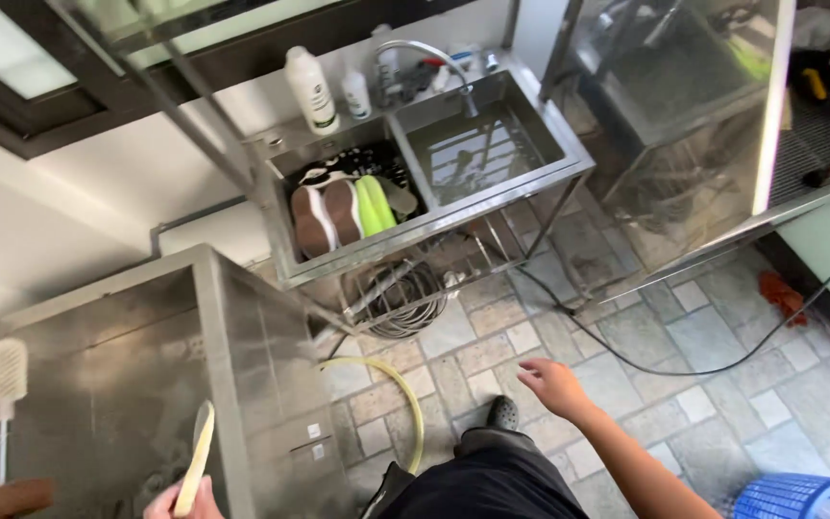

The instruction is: The recorder cleans shoe insoles using a brush and water, dries them with a high-pressure air gun, and washes shoe laces in a sink.

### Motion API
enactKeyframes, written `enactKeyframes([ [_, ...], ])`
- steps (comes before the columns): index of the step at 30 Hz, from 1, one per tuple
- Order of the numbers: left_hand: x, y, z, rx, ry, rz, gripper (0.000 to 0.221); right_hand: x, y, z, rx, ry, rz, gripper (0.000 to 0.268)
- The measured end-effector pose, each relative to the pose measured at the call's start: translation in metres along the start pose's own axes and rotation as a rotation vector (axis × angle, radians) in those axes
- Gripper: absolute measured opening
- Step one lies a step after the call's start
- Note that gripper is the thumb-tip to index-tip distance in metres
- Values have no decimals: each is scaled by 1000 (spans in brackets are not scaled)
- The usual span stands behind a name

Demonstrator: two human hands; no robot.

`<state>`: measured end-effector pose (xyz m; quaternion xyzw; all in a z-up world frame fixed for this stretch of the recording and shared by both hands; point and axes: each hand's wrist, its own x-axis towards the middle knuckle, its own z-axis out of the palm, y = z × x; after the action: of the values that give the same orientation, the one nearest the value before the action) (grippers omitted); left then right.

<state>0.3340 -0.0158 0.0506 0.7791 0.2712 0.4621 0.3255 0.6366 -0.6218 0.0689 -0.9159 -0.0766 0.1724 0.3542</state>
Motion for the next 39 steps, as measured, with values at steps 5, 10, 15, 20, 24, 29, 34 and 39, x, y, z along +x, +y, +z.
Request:
enactKeyframes([
  [5, 25, 271, 209, -369, -147, -63, 31, -37, 145, -103, 46, 171, 298, 41],
  [10, -4, 472, 366, -785, -549, 133, 32, -82, 169, -186, 257, 433, 604, 41],
  [15, -53, 635, 484, -1015, -806, 453, 33, -85, 194, -210, 481, 586, 660, 38],
  [20, -112, 745, 588, -1136, -923, 711, 32, -60, 224, -251, 641, 619, 662, 37],
  [24, -158, 800, 663, -1088, -1035, 703, 27, -31, 258, -283, 657, 684, 729, 38],
  [29, -216, 856, 763, -853, -1015, 713, 24, 4, 302, -369, 738, 673, 616, 38],
  [34, -254, 885, 829, -522, -988, 691, 25, 26, 374, -428, 769, 557, 562, 38],
  [39, -332, 836, 842, -322, -1021, 503, 51, 37, 483, -502, 626, 311, 518, 40],
])
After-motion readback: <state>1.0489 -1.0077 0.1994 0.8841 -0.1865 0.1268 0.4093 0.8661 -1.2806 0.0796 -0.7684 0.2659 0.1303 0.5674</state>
